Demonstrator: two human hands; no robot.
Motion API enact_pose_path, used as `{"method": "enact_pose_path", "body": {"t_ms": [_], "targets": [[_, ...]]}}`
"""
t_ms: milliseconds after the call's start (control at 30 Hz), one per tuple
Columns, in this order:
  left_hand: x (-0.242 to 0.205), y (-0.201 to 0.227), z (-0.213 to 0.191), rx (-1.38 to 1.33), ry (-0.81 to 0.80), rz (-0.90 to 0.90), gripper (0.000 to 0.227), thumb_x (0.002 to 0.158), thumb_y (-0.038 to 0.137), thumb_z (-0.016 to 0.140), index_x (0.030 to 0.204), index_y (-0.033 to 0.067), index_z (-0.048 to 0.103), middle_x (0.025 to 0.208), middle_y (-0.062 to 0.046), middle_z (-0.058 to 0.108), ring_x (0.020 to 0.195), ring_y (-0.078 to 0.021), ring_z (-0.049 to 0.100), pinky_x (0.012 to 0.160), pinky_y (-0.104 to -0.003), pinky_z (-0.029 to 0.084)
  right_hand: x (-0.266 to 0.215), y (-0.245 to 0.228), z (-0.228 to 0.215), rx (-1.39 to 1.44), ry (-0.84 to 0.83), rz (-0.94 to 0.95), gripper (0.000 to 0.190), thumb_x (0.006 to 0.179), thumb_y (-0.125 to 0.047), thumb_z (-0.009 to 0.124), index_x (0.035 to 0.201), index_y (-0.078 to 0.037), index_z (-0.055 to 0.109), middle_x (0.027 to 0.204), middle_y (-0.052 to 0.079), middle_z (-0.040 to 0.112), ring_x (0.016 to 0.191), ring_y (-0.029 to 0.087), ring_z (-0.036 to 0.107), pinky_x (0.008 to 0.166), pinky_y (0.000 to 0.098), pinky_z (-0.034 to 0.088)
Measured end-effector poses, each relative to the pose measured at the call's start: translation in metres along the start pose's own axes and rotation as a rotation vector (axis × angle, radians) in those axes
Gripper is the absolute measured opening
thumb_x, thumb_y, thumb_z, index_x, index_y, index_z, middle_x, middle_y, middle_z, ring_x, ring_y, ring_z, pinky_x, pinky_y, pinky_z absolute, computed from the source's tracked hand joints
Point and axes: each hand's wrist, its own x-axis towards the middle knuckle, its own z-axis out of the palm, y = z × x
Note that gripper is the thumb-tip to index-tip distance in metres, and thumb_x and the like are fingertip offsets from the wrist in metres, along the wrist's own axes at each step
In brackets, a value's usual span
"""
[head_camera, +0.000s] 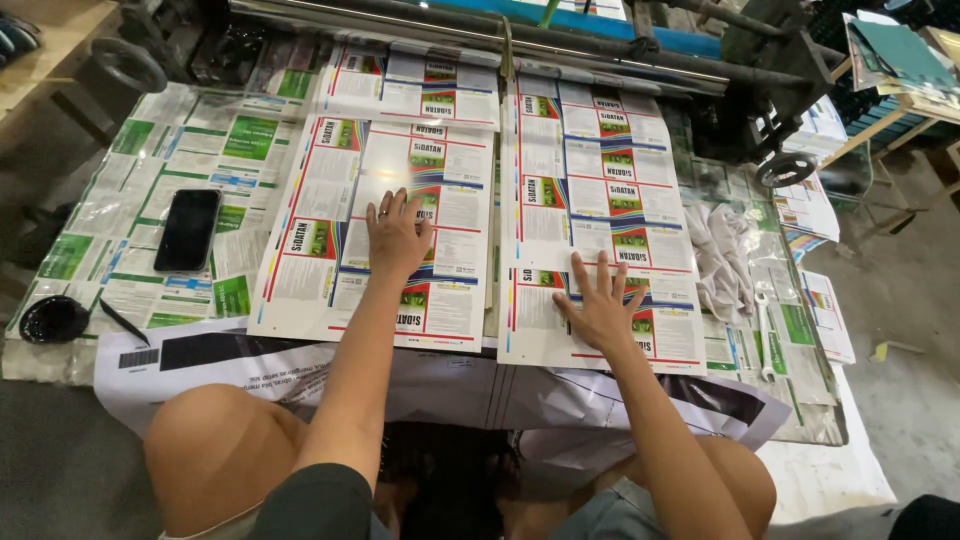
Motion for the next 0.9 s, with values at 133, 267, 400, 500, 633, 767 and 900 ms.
{"method": "enact_pose_path", "body": {"t_ms": [133, 267, 400, 500, 633, 767, 900], "targets": [[0.001, 0.0, 0.001, 0.007, 0.003, 0.003, 0.042, 0.095, 0.029, 0.061, 0.133, 0.0116, 0.062, 0.149, -0.014, 0.053, 0.144, -0.0344, 0.042, 0.121, -0.059, 0.023, 0.012, 0.001, -0.001, -0.025, 0.021, -0.006, 0.085, 0.09, -0.078, 0.041, 0.163, -0.042, 0.014, 0.172, 0.012, 0.002, 0.154, 0.048, -0.001, 0.11, 0.0803, -0.005], [0.0, 0.0, 0.0, 0.011, 0.012, 0.002, 0.042, 0.095, 0.029, 0.062, 0.133, 0.0115, 0.062, 0.149, -0.014, 0.053, 0.145, -0.034, 0.042, 0.121, -0.059, 0.023, 0.022, -0.001, -0.005, -0.016, -0.021, 0.022, 0.084, 0.09, -0.079, 0.038, 0.162, -0.043, 0.014, 0.173, 0.012, 0.001, 0.156, 0.045, -0.002, 0.11, 0.0809, -0.005], [0.0, 0.002, 0.0, 0.014, 0.014, 0.001, 0.042, 0.094, 0.028, 0.062, 0.133, 0.0113, 0.062, 0.15, -0.014, 0.053, 0.145, -0.0338, 0.042, 0.121, -0.06, 0.023, 0.034, 0.001, -0.007, -0.006, -0.021, 0.026, 0.085, 0.089, -0.081, 0.036, 0.162, -0.043, 0.014, 0.173, 0.012, 0.002, 0.156, 0.045, -0.001, 0.109, 0.082, -0.002], [0.001, -0.001, 0.004, 0.025, 0.047, 0.024, 0.044, 0.092, 0.028, 0.063, 0.132, 0.0111, 0.062, 0.147, -0.015, 0.055, 0.142, -0.0343, 0.044, 0.119, -0.06, 0.024, 0.047, 0.002, -0.007, 0.004, -0.045, 0.037, 0.087, 0.088, -0.082, 0.037, 0.162, -0.044, 0.012, 0.172, 0.012, 0.0, 0.156, 0.045, -0.003, 0.109, 0.0821, -0.002], [-0.001, 0.007, -0.013, 0.005, 0.101, 0.093, 0.045, 0.09, 0.027, 0.067, 0.131, 0.0095, 0.063, 0.14, -0.016, 0.058, 0.136, -0.0338, 0.049, 0.115, -0.055, 0.032, 0.055, 0.002, -0.009, -0.036, -0.052, 0.041, 0.088, 0.088, -0.082, 0.037, 0.163, -0.044, 0.011, 0.173, 0.011, 0.001, 0.156, 0.045, -0.002, 0.109, 0.083, -0.001], [-0.003, 0.017, -0.026, 0.061, -0.129, 0.053, 0.03, 0.101, 0.033, 0.065, 0.124, 0.0144, 0.066, 0.133, -0.007, 0.063, 0.129, -0.0255, 0.058, 0.112, -0.042, 0.046, 0.043, 0.002, -0.002, -0.011, -0.054, 0.057, 0.093, 0.086, -0.083, 0.037, 0.163, -0.041, 0.007, 0.173, 0.012, -0.002, 0.157, 0.043, -0.003, 0.111, 0.0814, -0.001], [-0.007, 0.012, -0.014, 0.103, -0.27, 0.072, 0.045, 0.101, 0.041, 0.065, 0.133, 0.01, 0.061, 0.137, -0.009, 0.06, 0.13, -0.0273, 0.057, 0.108, -0.042, 0.048, -0.004, -0.002, -0.005, -0.007, -0.052, -0.037, 0.103, 0.085, -0.085, 0.041, 0.165, -0.033, 0.002, 0.171, 0.017, -0.004, 0.156, 0.046, -0.007, 0.11, 0.0803, -0.002]]}}
